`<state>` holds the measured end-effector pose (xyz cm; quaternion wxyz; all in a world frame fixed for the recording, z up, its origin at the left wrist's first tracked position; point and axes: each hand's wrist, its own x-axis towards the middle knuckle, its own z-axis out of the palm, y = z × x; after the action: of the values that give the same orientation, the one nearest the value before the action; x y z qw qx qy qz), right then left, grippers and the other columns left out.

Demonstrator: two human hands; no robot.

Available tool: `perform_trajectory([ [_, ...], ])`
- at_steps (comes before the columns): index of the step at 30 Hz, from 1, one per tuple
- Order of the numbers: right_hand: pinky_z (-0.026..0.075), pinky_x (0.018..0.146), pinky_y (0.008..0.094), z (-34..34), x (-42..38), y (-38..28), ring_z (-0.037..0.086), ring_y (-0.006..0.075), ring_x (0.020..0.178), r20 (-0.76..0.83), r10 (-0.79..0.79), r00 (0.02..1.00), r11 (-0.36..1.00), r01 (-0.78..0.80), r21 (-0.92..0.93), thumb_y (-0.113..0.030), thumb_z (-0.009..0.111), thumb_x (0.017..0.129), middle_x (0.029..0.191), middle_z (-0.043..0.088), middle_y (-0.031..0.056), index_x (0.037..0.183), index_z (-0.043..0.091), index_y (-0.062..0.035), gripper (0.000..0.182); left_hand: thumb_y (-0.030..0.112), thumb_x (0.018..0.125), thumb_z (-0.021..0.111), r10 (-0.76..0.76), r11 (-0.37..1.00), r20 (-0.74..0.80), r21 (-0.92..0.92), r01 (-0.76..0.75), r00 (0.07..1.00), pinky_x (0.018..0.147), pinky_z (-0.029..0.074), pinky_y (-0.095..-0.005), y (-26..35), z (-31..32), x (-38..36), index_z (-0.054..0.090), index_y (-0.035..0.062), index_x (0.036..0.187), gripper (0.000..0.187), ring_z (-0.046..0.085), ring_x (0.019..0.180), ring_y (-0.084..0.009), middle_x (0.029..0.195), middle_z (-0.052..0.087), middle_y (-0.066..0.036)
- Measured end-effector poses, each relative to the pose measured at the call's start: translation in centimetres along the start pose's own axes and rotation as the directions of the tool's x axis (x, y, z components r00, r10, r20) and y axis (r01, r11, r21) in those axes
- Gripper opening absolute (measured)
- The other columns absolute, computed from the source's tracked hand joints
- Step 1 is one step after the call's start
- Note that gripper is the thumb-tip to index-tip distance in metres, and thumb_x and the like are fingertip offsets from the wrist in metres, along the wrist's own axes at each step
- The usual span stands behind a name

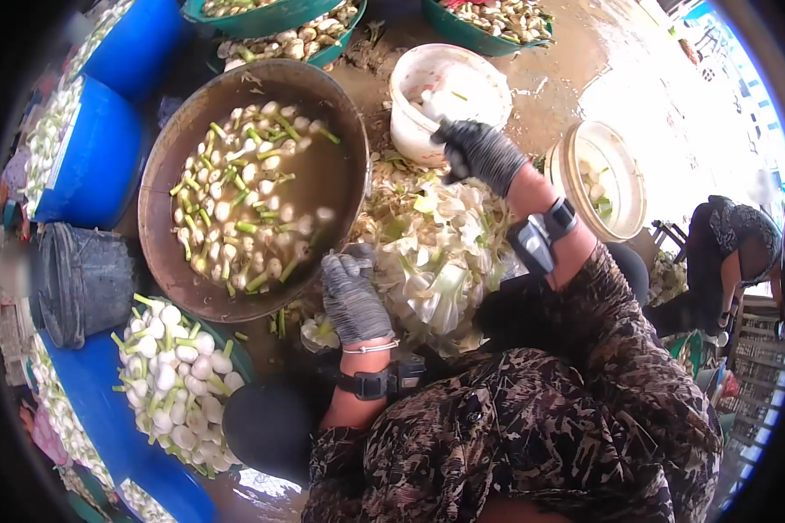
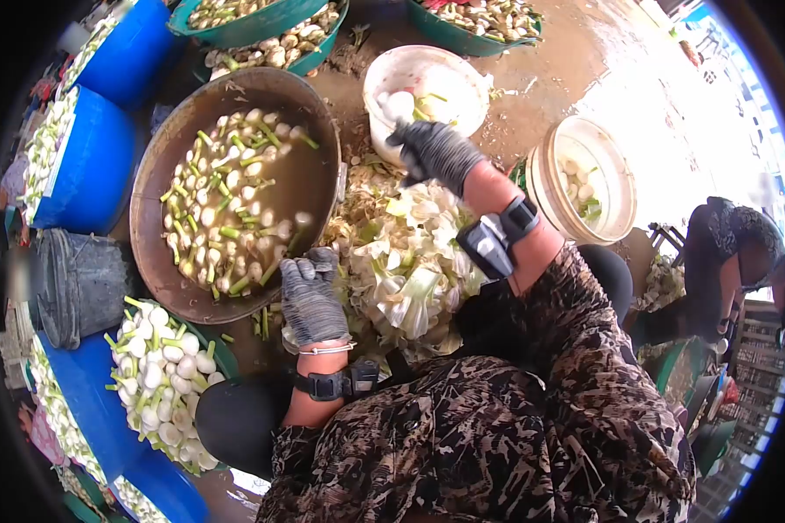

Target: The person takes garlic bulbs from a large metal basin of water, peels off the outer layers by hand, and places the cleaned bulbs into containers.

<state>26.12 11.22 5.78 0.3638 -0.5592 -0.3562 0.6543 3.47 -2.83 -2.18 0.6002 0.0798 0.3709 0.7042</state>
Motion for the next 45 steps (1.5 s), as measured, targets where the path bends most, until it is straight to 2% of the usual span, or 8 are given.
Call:
perform_trajectory([
  [3, 0.052, 0.058, 0.0357, 0.1, 4.7, -2.5, 0.050, 0.0138, 0.053, -0.102, -0.024, 0.994, 0.938, 0.058, 0.343, -0.048, 0.051, 0.095, 0.065, 0.052, -0.0002, 0.107, 0.058, -0.0070, 0.043, 0.022, 0.102, 0.038, -0.057, 0.998, -0.059, 0.016, 0.058, 0.997, 0.098, 0.042, -0.0487, -0.2, -1.0, 0.5, 0.052, 0.0067, 0.097, 0.022, 0.056, 0.095, -0.0277, 0.086, 0.052, -0.006],
  [9, 0.055, 0.049, 0.0321, 8.6, 13.4, 0.9, 0.059, 0.0167, 0.054, 0.098, 0.026, 0.995, 0.940, 0.009, -0.342, -0.035, 0.056, 0.095, 0.085, 0.065, 0.0108, 0.116, 0.057, -0.0033, 0.038, 0.025, 0.102, 0.040, -0.050, 0.960, -0.129, 0.267, 0.084, 0.990, 0.088, 0.047, -0.0413, 1.9, 0.0, -0.1, 0.049, 0.0076, 0.078, 0.031, 0.055, 0.084, -0.0228, 0.084, 0.056, -0.008],
  [16, 0.056, 0.077, 0.0411, 17.0, 30.0, 8.9, 0.068, 0.0303, 0.085, -0.052, 0.161, 0.986, 0.416, -0.115, -0.902, -0.030, 0.054, 0.093, 0.100, 0.069, 0.0161, 0.123, 0.054, -0.0032, 0.040, 0.031, 0.101, 0.042, -0.080, 0.923, -0.155, 0.361, 0.132, 0.985, 0.085, 0.042, -0.0297, 4.0, 0.0, 1.5, 0.054, 0.0048, 0.079, 0.037, 0.055, 0.088, -0.0145, 0.091, 0.063, -0.008],
  [23, 0.053, 0.081, 0.0427, 19.0, 31.0, 13.1, 0.066, 0.0340, 0.093, 0.332, 0.352, 0.875, -0.323, 0.447, -0.834, -0.028, 0.063, 0.083, 0.103, 0.069, 0.0152, 0.111, 0.064, -0.0059, 0.035, 0.029, 0.101, 0.044, -0.113, 0.923, -0.185, 0.345, 0.172, 0.976, 0.087, 0.042, -0.0316, 3.8, -0.4, 2.5, 0.057, 0.0043, 0.083, 0.033, 0.055, 0.090, -0.0155, 0.091, 0.063, -0.008],
  [27, 0.050, 0.083, 0.0444, 18.1, 22.1, 9.5, 0.063, 0.0371, 0.095, 0.477, 0.222, 0.850, -0.038, 0.497, -0.867, -0.027, 0.066, 0.081, 0.101, 0.067, 0.0187, 0.109, 0.064, -0.0057, 0.035, 0.028, 0.102, 0.041, -0.086, 0.900, -0.111, 0.419, 0.125, 0.990, 0.084, 0.047, -0.0312, 4.0, -0.3, 2.7, 0.057, 0.0016, 0.108, 0.032, 0.057, 0.088, -0.0153, 0.099, 0.062, -0.009],
  [31, 0.050, 0.082, 0.0419, 13.5, 11.5, 6.9, 0.063, 0.0355, 0.093, 0.614, -0.129, 0.779, 0.334, 0.617, -0.713, -0.017, 0.064, 0.083, 0.099, 0.065, 0.0179, 0.112, 0.059, -0.0045, 0.032, 0.035, 0.103, 0.035, -0.136, 0.943, -0.072, 0.296, 0.151, 0.988, 0.078, 0.053, -0.0287, 5.0, 0.9, 3.1, 0.019, 0.0044, 0.148, 0.057, 0.060, 0.089, -0.0150, 0.109, 0.060, -0.013],
  [39, 0.049, 0.086, 0.0419, 9.0, -0.5, 5.3, 0.060, 0.0354, 0.098, 0.551, -0.429, 0.715, 0.341, 0.694, -0.635, -0.014, 0.065, 0.083, 0.104, 0.063, 0.0155, 0.110, 0.061, -0.0063, 0.029, 0.027, 0.099, 0.047, -0.325, 0.943, 0.149, -0.027, 0.332, 0.934, 0.090, 0.053, -0.0471, 3.2, 1.7, 2.0, 0.042, 0.0063, 0.131, 0.038, 0.060, 0.102, -0.0312, 0.117, 0.057, -0.018],
  [45, 0.051, 0.062, 0.0363, 6.5, -6.7, 2.3, 0.062, 0.0270, 0.067, 0.247, -0.630, 0.736, 0.396, 0.579, -0.713, -0.014, 0.069, 0.083, 0.078, 0.063, 0.0124, 0.093, 0.067, -0.0071, 0.012, 0.017, 0.094, 0.060, -0.040, 0.970, 0.188, 0.245, -0.007, 0.981, 0.091, 0.054, -0.0394, 2.0, 4.8, -0.9, 0.044, 0.0021, 0.126, 0.039, 0.056, 0.108, -0.0231, 0.125, 0.050, -0.012],
])
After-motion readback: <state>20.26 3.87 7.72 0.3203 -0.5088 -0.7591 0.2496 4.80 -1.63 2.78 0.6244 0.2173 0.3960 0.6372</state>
